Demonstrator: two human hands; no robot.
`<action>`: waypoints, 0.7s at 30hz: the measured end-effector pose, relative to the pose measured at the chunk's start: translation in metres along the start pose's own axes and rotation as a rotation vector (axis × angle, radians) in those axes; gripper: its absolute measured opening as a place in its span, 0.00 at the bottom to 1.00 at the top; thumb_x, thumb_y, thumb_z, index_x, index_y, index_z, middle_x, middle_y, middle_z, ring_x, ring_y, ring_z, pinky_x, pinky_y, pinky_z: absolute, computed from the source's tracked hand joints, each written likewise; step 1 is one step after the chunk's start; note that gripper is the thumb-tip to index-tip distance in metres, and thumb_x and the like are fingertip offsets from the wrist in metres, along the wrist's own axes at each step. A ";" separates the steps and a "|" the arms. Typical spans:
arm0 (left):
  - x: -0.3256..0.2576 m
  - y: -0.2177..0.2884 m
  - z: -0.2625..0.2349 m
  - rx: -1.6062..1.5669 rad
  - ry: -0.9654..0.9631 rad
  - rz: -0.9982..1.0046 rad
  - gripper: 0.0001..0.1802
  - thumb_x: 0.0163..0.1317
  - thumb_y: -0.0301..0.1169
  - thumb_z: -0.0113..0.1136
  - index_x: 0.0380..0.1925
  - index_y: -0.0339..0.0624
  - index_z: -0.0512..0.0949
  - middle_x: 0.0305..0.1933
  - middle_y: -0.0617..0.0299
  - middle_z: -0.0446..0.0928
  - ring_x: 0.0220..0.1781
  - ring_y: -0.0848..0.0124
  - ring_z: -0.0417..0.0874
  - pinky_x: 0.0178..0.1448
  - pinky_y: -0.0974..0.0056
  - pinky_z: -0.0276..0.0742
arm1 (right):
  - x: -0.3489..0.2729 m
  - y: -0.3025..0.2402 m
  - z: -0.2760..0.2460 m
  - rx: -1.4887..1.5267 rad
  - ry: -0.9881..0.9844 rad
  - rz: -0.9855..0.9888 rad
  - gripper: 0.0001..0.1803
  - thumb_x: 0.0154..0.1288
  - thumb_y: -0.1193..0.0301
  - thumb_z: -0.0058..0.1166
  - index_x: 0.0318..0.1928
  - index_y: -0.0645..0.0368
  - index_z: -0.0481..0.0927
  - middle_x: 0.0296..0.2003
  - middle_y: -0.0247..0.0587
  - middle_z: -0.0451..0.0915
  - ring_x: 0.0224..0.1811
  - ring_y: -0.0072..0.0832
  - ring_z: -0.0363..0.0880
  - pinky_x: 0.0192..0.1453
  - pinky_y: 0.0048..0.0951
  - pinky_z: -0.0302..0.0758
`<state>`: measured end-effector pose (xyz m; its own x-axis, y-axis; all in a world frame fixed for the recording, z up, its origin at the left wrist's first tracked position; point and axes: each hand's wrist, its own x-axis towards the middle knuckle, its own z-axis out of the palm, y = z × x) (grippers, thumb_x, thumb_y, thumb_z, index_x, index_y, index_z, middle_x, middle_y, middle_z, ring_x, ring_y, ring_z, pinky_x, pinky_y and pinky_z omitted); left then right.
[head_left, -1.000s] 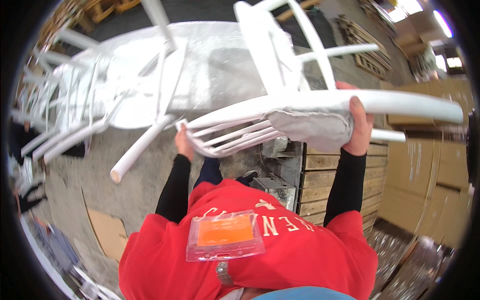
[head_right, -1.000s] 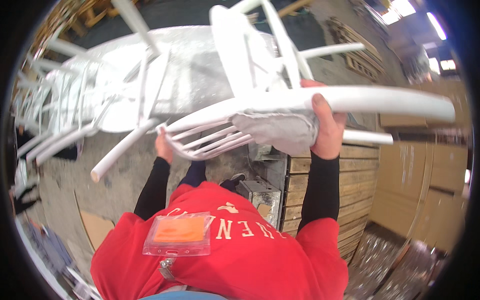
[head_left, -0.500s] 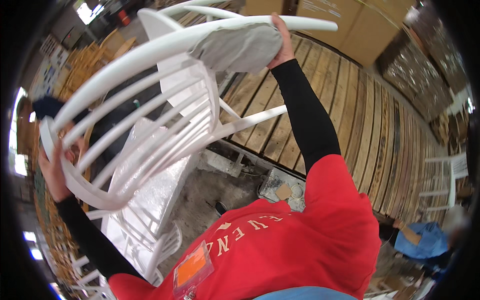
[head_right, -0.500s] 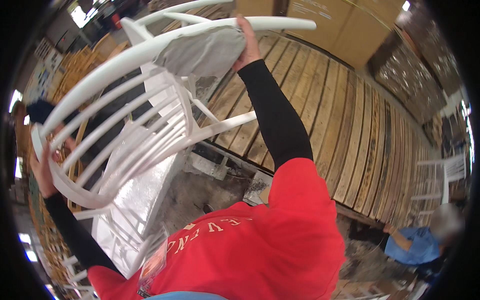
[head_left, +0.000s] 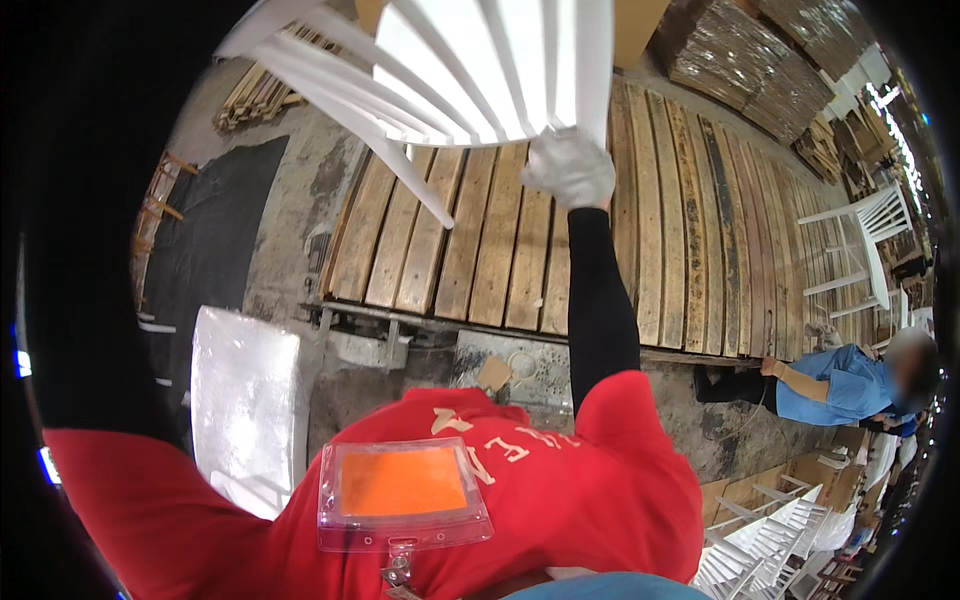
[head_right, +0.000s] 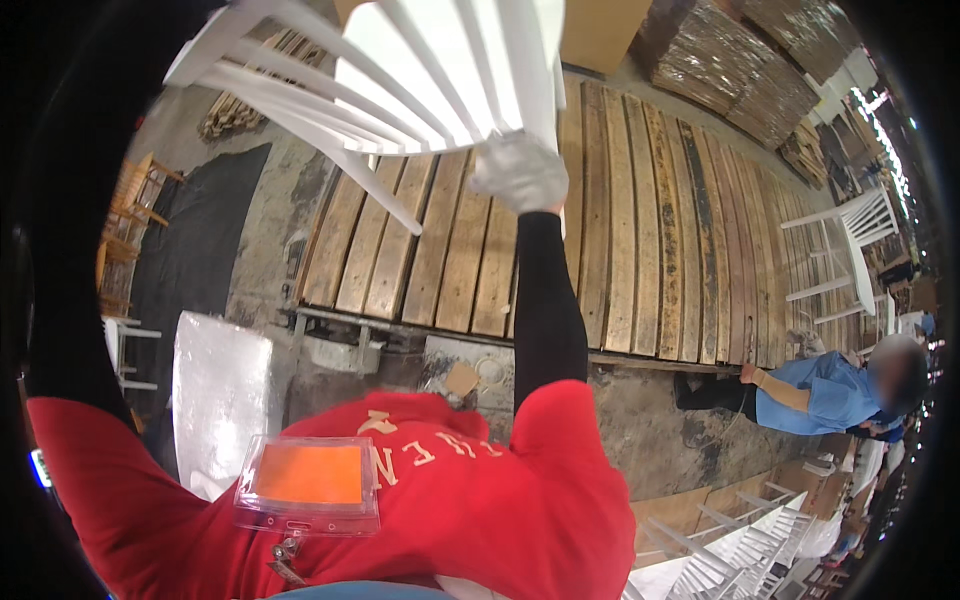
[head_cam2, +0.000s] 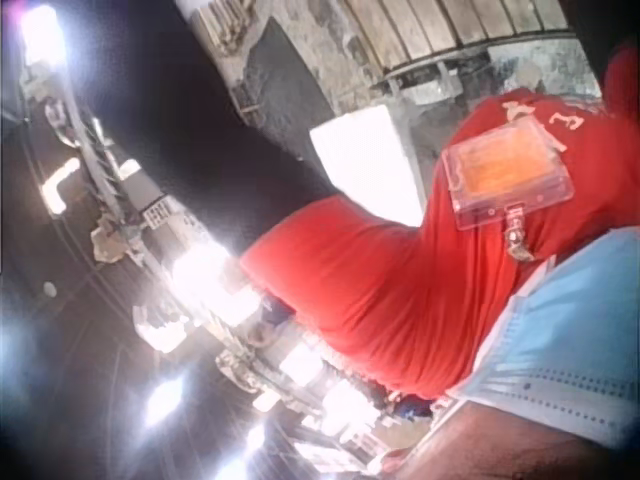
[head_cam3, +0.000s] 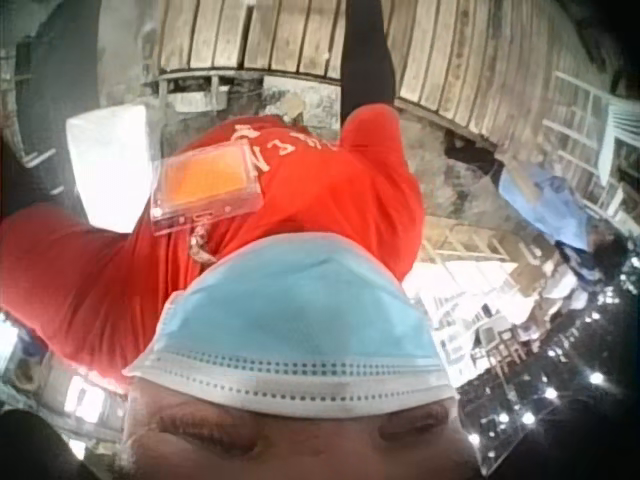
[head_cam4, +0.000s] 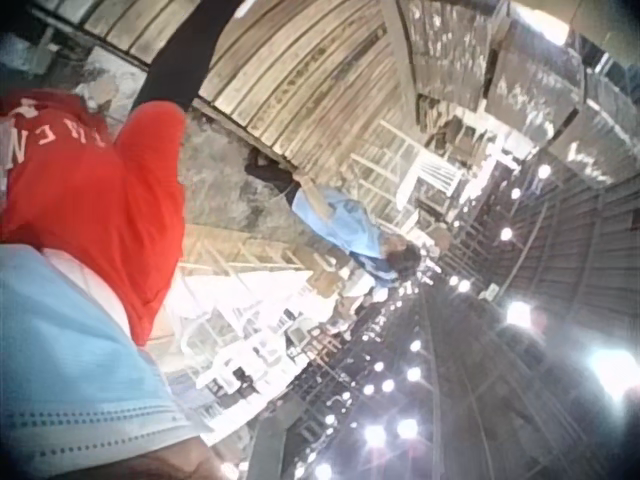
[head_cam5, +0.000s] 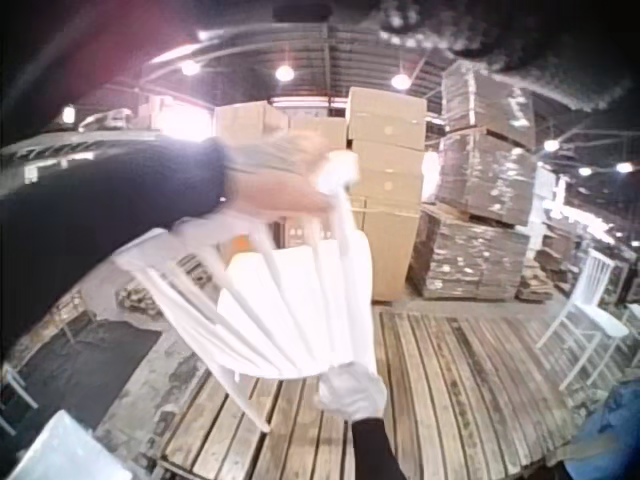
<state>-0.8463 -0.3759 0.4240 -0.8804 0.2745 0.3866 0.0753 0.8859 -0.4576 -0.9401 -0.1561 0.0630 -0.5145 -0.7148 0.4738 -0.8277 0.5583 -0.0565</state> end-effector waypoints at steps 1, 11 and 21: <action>0.023 0.021 0.011 -0.026 0.026 0.025 0.17 0.61 0.29 0.59 0.48 0.33 0.80 0.41 0.51 0.82 0.44 0.65 0.85 0.50 0.57 0.81 | -0.005 0.012 0.001 -0.040 -0.014 0.027 0.14 0.56 0.57 0.57 0.37 0.49 0.84 0.35 0.35 0.85 0.39 0.30 0.85 0.46 0.33 0.83; 0.129 0.145 0.097 -0.139 0.158 0.180 0.18 0.60 0.32 0.60 0.48 0.34 0.81 0.42 0.50 0.83 0.45 0.62 0.85 0.49 0.56 0.82 | -0.053 0.135 0.100 0.817 0.254 0.445 0.09 0.62 0.66 0.58 0.37 0.56 0.83 0.34 0.38 0.83 0.36 0.33 0.84 0.39 0.31 0.82; 0.055 0.125 0.119 -0.128 0.186 -0.034 0.21 0.57 0.35 0.64 0.49 0.35 0.81 0.48 0.46 0.82 0.51 0.56 0.86 0.49 0.55 0.83 | 0.005 0.186 0.127 1.394 0.263 0.844 0.17 0.62 0.62 0.55 0.48 0.56 0.80 0.41 0.41 0.82 0.47 0.36 0.81 0.50 0.38 0.79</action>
<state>-0.9410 -0.2948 0.2931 -0.7826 0.2974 0.5469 0.1164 0.9329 -0.3408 -1.1256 -0.1093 -0.0567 -0.9662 -0.2570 0.0196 0.0226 -0.1604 -0.9868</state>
